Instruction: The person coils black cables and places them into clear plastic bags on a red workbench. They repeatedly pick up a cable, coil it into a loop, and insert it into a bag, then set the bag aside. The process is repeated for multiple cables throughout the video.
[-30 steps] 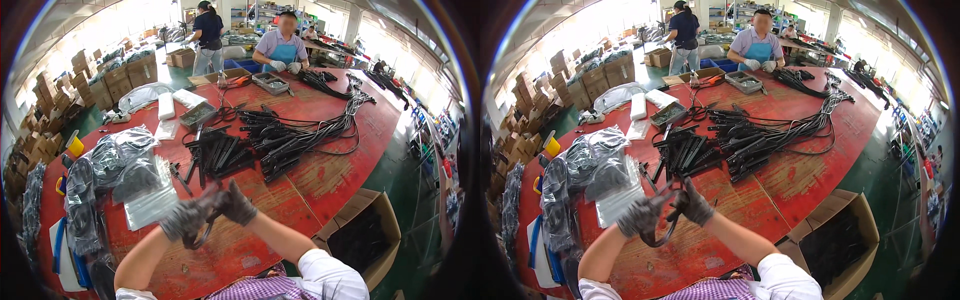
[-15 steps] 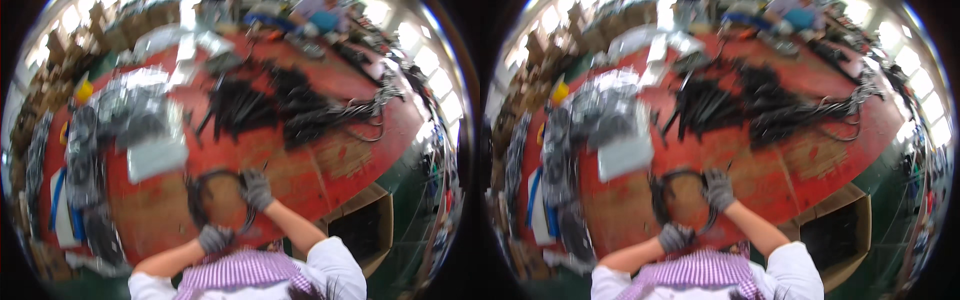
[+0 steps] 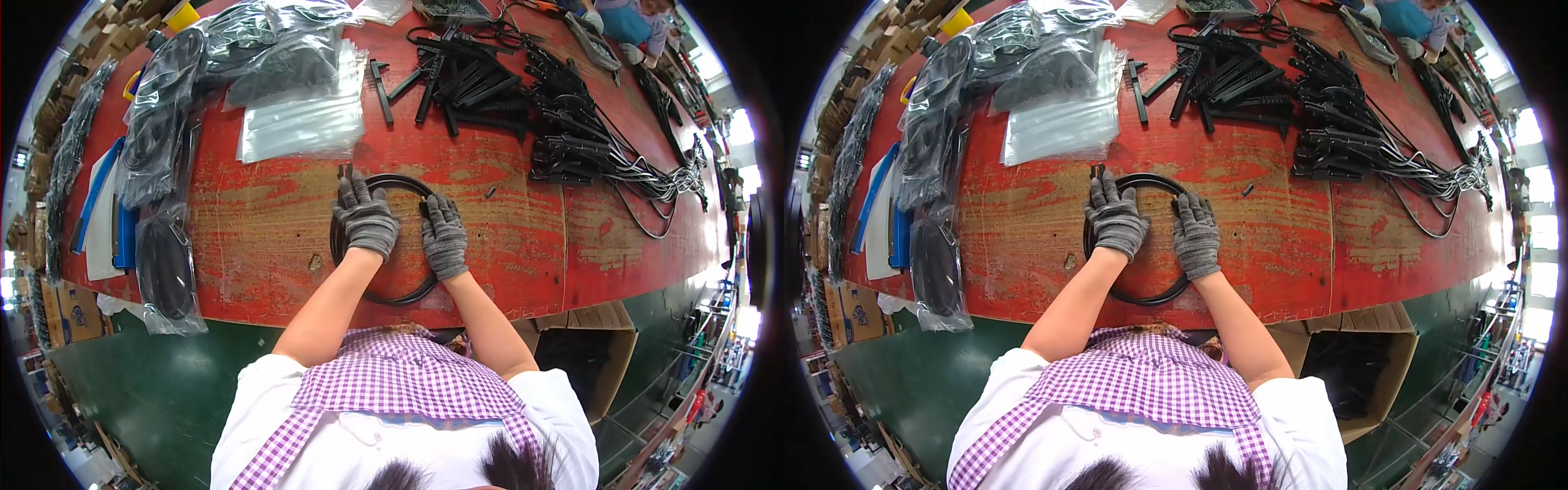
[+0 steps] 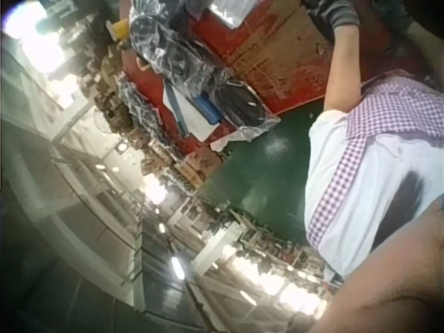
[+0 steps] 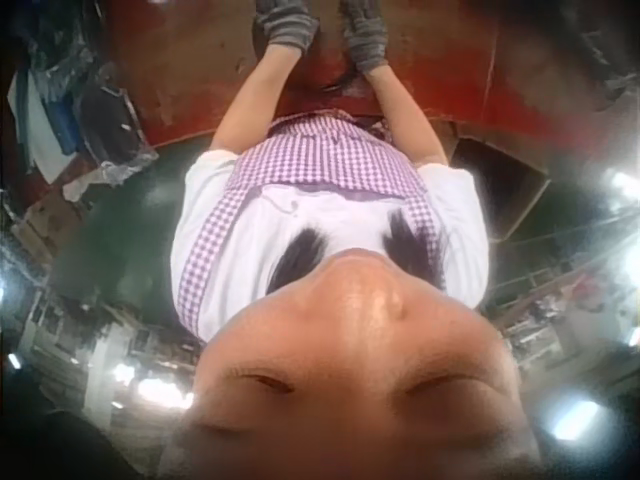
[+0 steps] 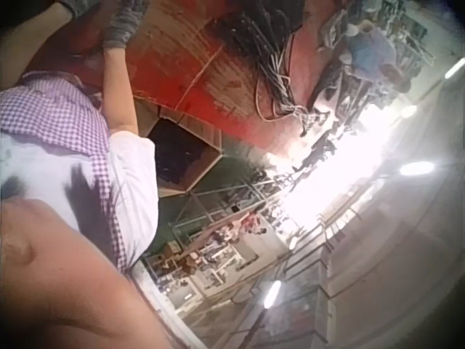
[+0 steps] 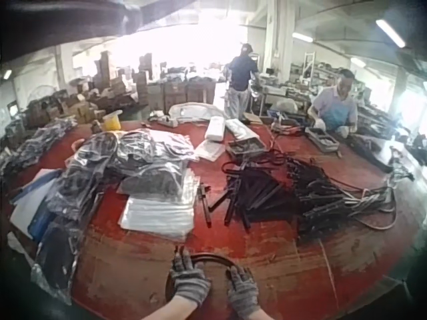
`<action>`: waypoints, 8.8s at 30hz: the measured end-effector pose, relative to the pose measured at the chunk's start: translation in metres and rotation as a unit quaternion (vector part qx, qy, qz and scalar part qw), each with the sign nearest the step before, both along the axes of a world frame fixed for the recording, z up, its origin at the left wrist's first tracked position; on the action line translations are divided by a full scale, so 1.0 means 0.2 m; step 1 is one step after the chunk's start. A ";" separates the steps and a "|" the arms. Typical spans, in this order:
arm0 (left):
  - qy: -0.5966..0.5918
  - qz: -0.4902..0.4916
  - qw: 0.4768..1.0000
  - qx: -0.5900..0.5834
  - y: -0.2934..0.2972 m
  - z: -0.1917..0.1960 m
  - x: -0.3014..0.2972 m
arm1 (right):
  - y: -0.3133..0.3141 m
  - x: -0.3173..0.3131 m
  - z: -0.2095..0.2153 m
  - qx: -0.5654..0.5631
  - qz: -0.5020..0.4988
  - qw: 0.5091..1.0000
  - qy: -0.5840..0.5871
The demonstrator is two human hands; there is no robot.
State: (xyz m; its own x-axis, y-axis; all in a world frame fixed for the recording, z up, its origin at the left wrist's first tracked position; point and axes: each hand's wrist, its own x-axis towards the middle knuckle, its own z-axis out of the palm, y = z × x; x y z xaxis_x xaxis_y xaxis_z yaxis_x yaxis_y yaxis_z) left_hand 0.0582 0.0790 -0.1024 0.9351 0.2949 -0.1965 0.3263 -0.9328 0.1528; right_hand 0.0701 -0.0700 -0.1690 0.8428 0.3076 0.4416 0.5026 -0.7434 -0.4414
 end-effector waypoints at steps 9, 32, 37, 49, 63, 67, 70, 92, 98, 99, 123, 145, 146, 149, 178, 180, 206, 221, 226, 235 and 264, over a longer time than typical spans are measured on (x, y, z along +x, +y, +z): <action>-0.161 0.028 0.849 -0.502 0.28 -0.03 -0.12 | 0.01 -0.01 -0.02 -0.002 -0.001 1.000 -0.001; -0.294 -0.040 0.948 -0.114 0.51 -0.18 -0.53 | 0.37 0.39 0.30 -0.007 0.052 0.996 0.066; -0.335 -0.046 0.931 -0.140 0.52 -0.20 -0.51 | 0.65 1.00 0.15 -0.171 -0.054 0.975 0.130; -0.326 -0.009 0.931 -0.163 0.52 -0.21 -0.54 | 0.17 -0.27 0.50 0.020 0.184 0.942 0.281; -0.316 -0.046 0.933 -0.167 0.54 -0.19 -0.54 | 0.13 -0.29 0.34 -0.017 0.185 0.976 0.118; -0.291 -0.046 0.939 -0.177 0.52 -0.19 -0.54 | 0.09 -0.08 0.27 -0.111 -0.022 0.984 0.139; -0.259 -0.038 0.948 -0.182 0.56 -0.16 -0.52 | 0.11 -0.07 0.25 -0.085 0.028 0.985 0.147; -0.321 -0.103 0.924 -0.181 0.88 -0.30 0.16 | 0.99 0.81 0.05 -0.283 0.253 0.914 -0.146; -0.329 -0.056 0.942 -0.020 1.05 -0.23 0.30 | 1.04 0.91 0.12 -0.122 0.220 0.959 0.129; -0.319 -0.060 0.946 0.010 1.08 -0.25 0.31 | 1.04 0.91 0.16 -0.059 0.219 0.968 0.108; -0.118 -0.124 0.985 0.037 1.33 -0.02 0.40 | 1.07 1.00 0.09 -0.207 0.194 0.949 0.137; -0.338 -0.162 0.926 0.036 1.10 0.00 0.44 | 0.96 1.01 0.31 -0.204 0.246 0.947 -0.022; -0.326 -0.157 0.932 0.014 1.10 0.00 0.43 | 0.94 1.00 0.31 -0.217 0.205 0.954 -0.008; -0.235 -0.166 0.958 0.010 1.17 -0.10 0.39 | 0.88 0.93 0.35 -0.158 0.121 0.979 0.034; -0.109 -0.181 0.962 0.174 1.17 -0.20 0.37 | 0.87 0.98 0.12 -0.167 0.187 0.966 0.057; -0.217 -0.234 0.922 0.219 1.17 -0.21 0.36 | 0.88 1.03 0.12 -0.168 0.216 0.961 0.048; -0.353 -0.104 0.928 0.047 0.91 -0.12 0.30 | 0.79 0.56 0.31 -0.120 0.267 0.923 -0.252; -0.060 -0.021 0.989 0.132 0.84 -0.12 0.21 | 0.37 0.68 0.18 -0.308 0.054 0.949 -0.046; -0.115 -0.200 0.950 0.210 0.81 -0.31 0.11 | 0.05 0.34 0.14 -0.226 0.125 0.963 0.074; -0.021 -0.235 0.970 0.065 0.73 -0.27 -0.51 | -0.19 -0.40 0.13 -0.222 0.226 0.942 0.113; -0.107 -0.014 0.948 -0.301 0.89 1.19 -0.43 | 0.03 0.30 1.46 0.118 0.297 0.884 0.341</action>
